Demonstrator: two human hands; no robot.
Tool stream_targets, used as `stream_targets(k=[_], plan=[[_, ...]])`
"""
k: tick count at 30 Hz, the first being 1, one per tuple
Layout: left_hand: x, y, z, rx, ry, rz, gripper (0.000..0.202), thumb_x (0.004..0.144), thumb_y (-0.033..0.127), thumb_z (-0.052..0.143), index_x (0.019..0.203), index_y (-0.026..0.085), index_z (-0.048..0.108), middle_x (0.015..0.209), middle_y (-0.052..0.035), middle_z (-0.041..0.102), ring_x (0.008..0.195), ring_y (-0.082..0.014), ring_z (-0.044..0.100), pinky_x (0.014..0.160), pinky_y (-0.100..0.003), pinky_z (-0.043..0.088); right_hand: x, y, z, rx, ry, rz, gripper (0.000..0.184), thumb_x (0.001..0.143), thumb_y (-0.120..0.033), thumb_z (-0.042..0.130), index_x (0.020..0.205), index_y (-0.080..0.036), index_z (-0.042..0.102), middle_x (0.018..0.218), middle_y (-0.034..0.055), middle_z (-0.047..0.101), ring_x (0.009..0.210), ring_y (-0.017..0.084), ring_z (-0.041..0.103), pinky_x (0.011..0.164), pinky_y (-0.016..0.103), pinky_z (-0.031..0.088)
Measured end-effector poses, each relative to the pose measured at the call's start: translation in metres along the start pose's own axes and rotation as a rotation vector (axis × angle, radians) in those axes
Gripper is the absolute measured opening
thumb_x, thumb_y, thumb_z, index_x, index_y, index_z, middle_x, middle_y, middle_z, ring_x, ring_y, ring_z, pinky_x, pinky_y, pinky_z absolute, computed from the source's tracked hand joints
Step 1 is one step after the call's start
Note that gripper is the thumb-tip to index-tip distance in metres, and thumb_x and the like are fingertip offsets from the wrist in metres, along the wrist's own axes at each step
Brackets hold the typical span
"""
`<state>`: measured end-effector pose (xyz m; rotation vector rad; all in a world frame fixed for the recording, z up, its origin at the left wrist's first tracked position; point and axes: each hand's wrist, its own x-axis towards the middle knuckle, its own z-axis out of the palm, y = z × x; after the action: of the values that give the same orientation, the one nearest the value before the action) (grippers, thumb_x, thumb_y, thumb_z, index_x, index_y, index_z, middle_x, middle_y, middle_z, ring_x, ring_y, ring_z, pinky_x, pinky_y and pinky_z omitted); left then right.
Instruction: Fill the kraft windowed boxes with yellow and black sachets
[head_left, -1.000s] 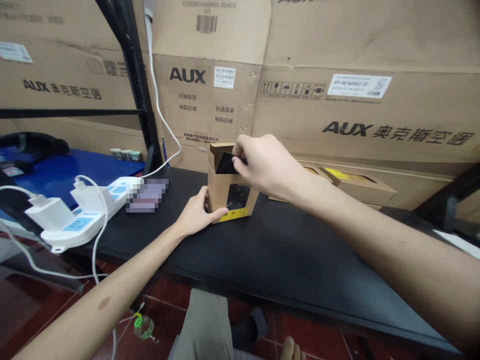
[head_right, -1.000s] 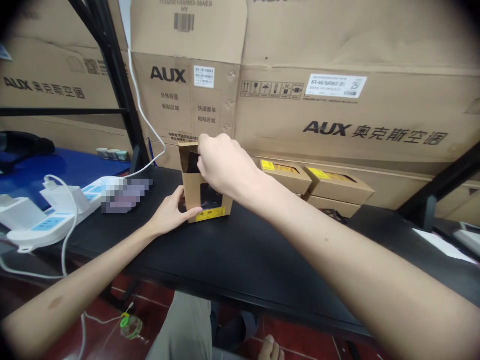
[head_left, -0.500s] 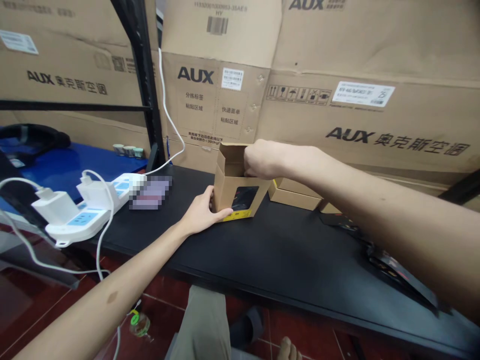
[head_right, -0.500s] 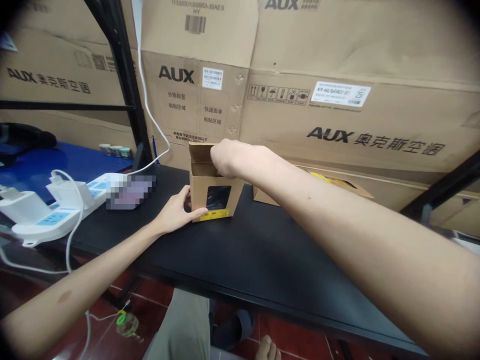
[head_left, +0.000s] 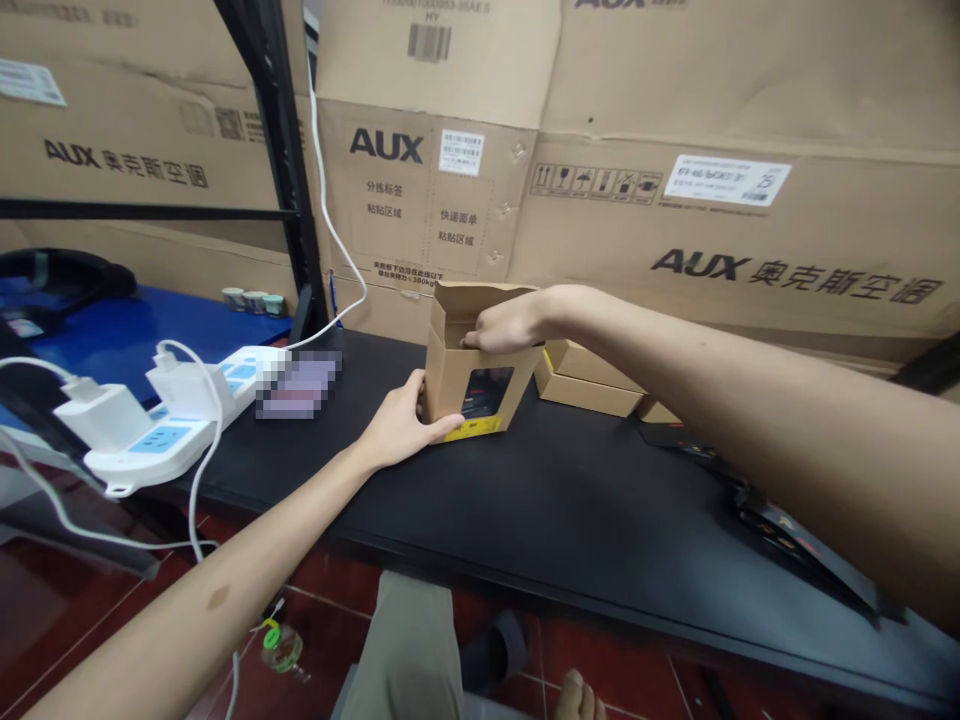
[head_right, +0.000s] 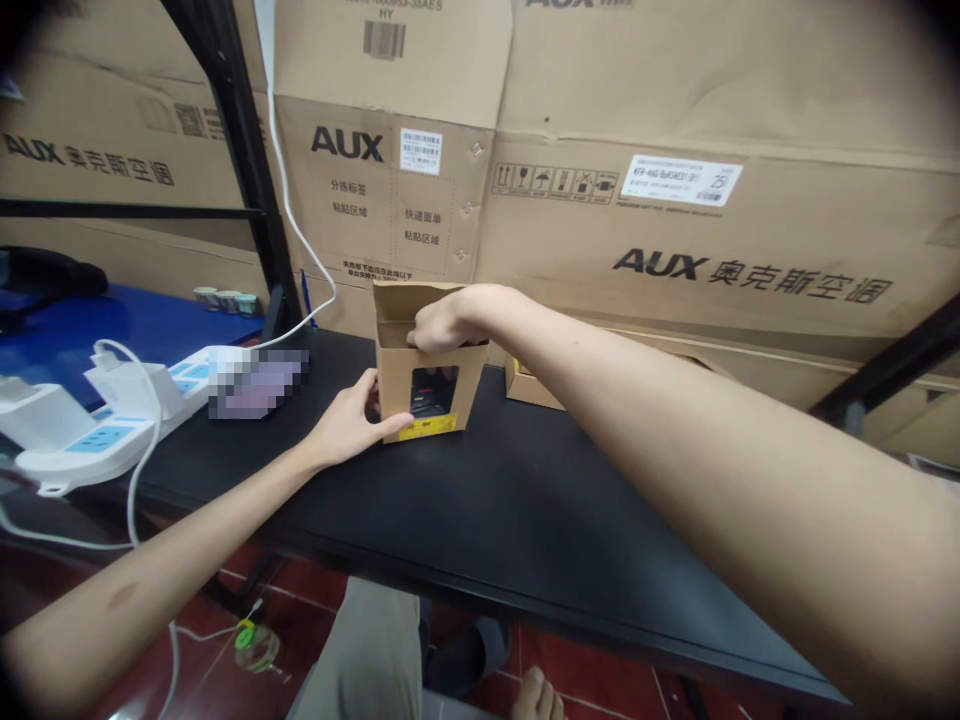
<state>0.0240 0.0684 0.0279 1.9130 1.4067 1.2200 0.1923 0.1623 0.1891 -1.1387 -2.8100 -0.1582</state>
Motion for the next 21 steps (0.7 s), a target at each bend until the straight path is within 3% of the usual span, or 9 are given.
stream_targets(k=[2,3,7,11,13,16,18,21], plan=[[0.000,-0.001,0.000,-0.010,0.003,0.000,0.060,0.076,0.060,0.079,0.116,0.022,0.055,0.121,-0.0142,0.077,0.102,-0.0322,0.077,0.089,-0.047,0.061,-0.012,-0.014,-0.009,-0.017,-0.194,0.044,0.041,0.089,-0.038,0.065,0.052,-0.021,0.057,0.056,0.0028,0.061,0.057,0.018,0.060,0.062,0.035,0.051],[0.000,-0.001,0.001,-0.017,0.003,-0.002,0.060,0.076,0.060,0.079,0.116,0.022,0.055,0.121,-0.0144,0.077,0.103,-0.0324,0.077,0.089,-0.048,0.061,-0.019,-0.021,-0.014,-0.016,-0.190,0.063,0.042,0.091,-0.036,0.062,0.052,-0.021,0.056,0.058,0.0037,0.063,0.060,0.018,0.061,0.064,0.035,0.051],[0.002,-0.002,0.001,-0.044,0.005,-0.012,0.060,0.074,0.059,0.079,0.114,0.022,0.053,0.122,-0.0150,0.077,0.104,-0.0328,0.077,0.090,-0.048,0.061,-0.055,-0.033,-0.039,0.038,-0.068,0.000,0.040,0.100,-0.031,0.046,0.069,-0.018,0.068,0.077,0.0057,0.073,0.072,0.018,0.067,0.074,0.033,0.051],[0.003,-0.003,0.001,-0.009,0.015,-0.028,0.059,0.072,0.060,0.079,0.111,0.022,0.054,0.121,-0.0157,0.077,0.105,-0.0339,0.076,0.091,-0.050,0.060,-0.096,-0.019,-0.052,0.058,0.186,-0.012,0.034,0.100,-0.034,0.046,0.092,-0.018,0.075,0.085,0.0053,0.077,0.081,0.018,0.071,0.083,0.033,0.051],[0.003,-0.003,0.001,0.005,0.016,-0.026,0.060,0.072,0.060,0.078,0.112,0.022,0.054,0.121,-0.0157,0.077,0.106,-0.0341,0.076,0.092,-0.050,0.059,-0.118,0.001,-0.051,-0.018,0.262,0.036,0.035,0.100,-0.037,0.047,0.092,-0.020,0.075,0.080,0.0048,0.075,0.077,0.019,0.069,0.081,0.034,0.051],[0.003,-0.004,0.001,0.018,0.021,-0.016,0.061,0.073,0.061,0.077,0.114,0.022,0.054,0.120,-0.0156,0.077,0.105,-0.0340,0.075,0.092,-0.049,0.059,-0.150,0.049,-0.035,-0.090,0.259,0.124,0.036,0.098,-0.044,0.047,0.094,-0.021,0.074,0.080,0.0049,0.076,0.070,0.019,0.067,0.071,0.034,0.049],[0.003,-0.005,0.001,0.023,0.021,-0.012,0.062,0.073,0.063,0.077,0.114,0.022,0.054,0.120,-0.0156,0.077,0.105,-0.0341,0.075,0.092,-0.049,0.059,-0.175,0.090,-0.014,-0.071,0.225,0.206,0.038,0.096,-0.050,0.050,0.100,-0.021,0.074,0.085,0.0067,0.078,0.069,0.021,0.069,0.066,0.034,0.050],[0.004,-0.008,0.001,0.025,0.020,-0.022,0.064,0.073,0.064,0.077,0.114,0.021,0.055,0.120,-0.0161,0.077,0.105,-0.0345,0.075,0.093,-0.050,0.058,-0.217,0.148,0.030,-0.010,0.159,0.355,0.046,0.091,-0.063,0.055,0.090,-0.021,0.074,0.080,0.0105,0.078,0.066,0.025,0.070,0.061,0.038,0.052]])
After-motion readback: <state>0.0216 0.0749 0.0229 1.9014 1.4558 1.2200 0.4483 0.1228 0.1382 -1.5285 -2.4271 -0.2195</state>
